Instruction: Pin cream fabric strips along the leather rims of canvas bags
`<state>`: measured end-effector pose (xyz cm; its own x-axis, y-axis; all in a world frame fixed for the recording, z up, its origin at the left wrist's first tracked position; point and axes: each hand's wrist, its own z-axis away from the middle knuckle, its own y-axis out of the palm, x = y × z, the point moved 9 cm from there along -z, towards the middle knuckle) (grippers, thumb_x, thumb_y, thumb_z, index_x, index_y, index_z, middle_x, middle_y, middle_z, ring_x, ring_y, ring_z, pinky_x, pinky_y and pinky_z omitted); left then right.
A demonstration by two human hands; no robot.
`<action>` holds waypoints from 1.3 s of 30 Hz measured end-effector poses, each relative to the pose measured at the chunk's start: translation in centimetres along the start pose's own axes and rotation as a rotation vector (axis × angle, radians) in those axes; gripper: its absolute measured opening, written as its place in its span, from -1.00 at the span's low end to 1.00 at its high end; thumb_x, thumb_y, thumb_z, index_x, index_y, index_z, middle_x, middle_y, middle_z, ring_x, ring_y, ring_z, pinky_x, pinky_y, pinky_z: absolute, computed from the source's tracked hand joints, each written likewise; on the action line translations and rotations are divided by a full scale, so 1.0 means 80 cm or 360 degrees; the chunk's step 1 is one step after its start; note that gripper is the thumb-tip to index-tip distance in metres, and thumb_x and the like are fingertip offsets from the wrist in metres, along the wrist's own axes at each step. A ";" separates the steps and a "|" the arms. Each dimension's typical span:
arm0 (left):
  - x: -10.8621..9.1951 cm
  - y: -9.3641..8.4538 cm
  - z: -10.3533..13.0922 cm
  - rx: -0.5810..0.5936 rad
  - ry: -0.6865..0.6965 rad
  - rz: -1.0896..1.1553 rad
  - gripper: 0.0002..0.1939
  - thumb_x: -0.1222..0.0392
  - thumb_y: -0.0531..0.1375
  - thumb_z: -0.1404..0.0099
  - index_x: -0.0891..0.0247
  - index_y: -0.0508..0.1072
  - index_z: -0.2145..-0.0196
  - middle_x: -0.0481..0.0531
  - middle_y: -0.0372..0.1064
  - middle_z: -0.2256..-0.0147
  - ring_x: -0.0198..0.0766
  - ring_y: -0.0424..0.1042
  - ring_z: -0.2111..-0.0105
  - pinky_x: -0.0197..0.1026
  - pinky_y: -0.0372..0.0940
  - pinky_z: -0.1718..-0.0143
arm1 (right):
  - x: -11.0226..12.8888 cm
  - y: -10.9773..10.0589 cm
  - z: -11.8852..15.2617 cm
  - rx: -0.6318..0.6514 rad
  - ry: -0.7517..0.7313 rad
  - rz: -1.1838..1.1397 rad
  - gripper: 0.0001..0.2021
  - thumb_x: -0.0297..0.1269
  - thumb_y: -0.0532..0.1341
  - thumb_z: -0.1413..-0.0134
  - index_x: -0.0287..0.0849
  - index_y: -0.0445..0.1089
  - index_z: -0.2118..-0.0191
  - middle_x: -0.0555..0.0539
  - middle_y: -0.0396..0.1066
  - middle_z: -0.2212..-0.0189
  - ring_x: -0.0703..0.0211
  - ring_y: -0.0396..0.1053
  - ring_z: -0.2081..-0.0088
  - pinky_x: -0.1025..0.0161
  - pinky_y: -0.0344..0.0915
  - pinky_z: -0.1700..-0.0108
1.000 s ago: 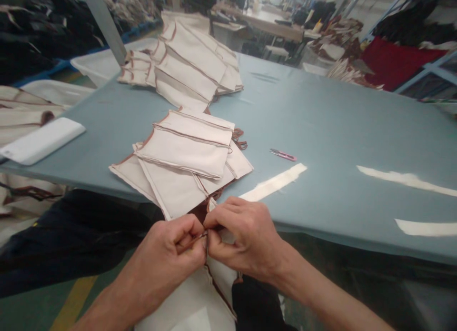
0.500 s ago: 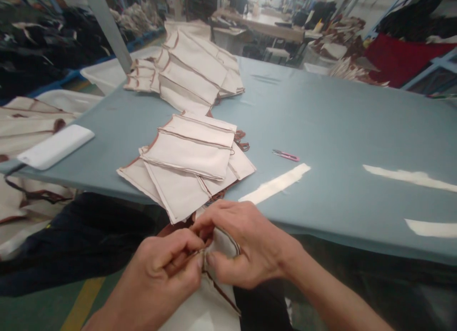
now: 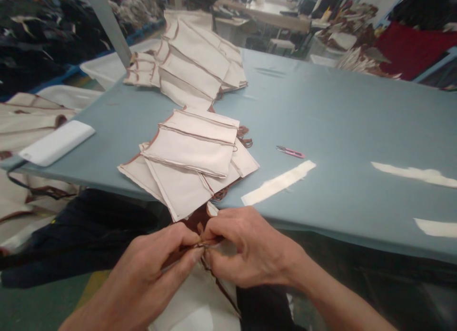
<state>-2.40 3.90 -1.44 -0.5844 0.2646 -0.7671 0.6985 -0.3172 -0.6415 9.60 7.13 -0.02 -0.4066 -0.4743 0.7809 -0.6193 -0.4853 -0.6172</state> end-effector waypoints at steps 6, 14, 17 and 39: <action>-0.001 -0.006 -0.003 0.0076 0.0013 0.0049 -0.86 0.27 0.19 -0.43 0.10 0.56 0.21 -0.15 0.61 0.32 -0.38 0.57 0.39 -0.45 0.34 0.34 | -0.003 0.002 -0.001 0.0030 0.0006 -0.0078 -0.90 -0.50 0.27 0.13 -0.15 0.44 0.46 0.12 0.35 0.57 0.31 0.19 0.53 0.34 0.07 0.45; -0.029 -0.009 -0.006 -0.0054 0.0417 -0.0340 -0.76 0.41 0.10 -0.42 0.08 0.42 0.13 -0.17 0.51 0.35 -0.37 0.55 0.39 -0.38 0.30 0.29 | -0.010 0.001 -0.004 0.0055 0.0050 -0.0203 -0.90 -0.48 0.24 0.18 -0.14 0.38 0.47 0.12 0.30 0.55 0.32 0.21 0.51 0.36 0.12 0.39; -0.035 -0.008 -0.008 -0.0091 0.0465 -0.0442 -0.78 0.41 0.08 -0.44 0.09 0.39 0.13 -0.16 0.50 0.37 -0.35 0.54 0.43 -0.33 0.27 0.37 | -0.012 0.001 -0.003 0.0007 0.0050 -0.0276 -0.93 -0.44 0.21 0.14 -0.13 0.34 0.49 0.10 0.30 0.56 0.30 0.21 0.50 0.34 0.13 0.38; -0.042 0.006 0.021 -0.0181 0.0895 -0.0801 -0.63 0.49 -0.10 -0.51 0.29 0.41 -0.06 0.07 0.62 0.23 -0.25 0.65 0.30 -0.31 0.44 0.29 | -0.052 0.050 0.002 0.0171 0.0463 -0.1237 -0.95 -0.40 0.17 0.13 -0.17 0.29 0.52 0.14 0.15 0.60 0.36 0.05 0.52 0.42 0.05 0.50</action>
<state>-0.76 1.35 0.85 -0.5666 0.7859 -0.2477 0.4598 0.0520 -0.8865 8.94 7.07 -5.77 -0.0565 0.2255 0.9726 -0.7333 -0.6704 0.1128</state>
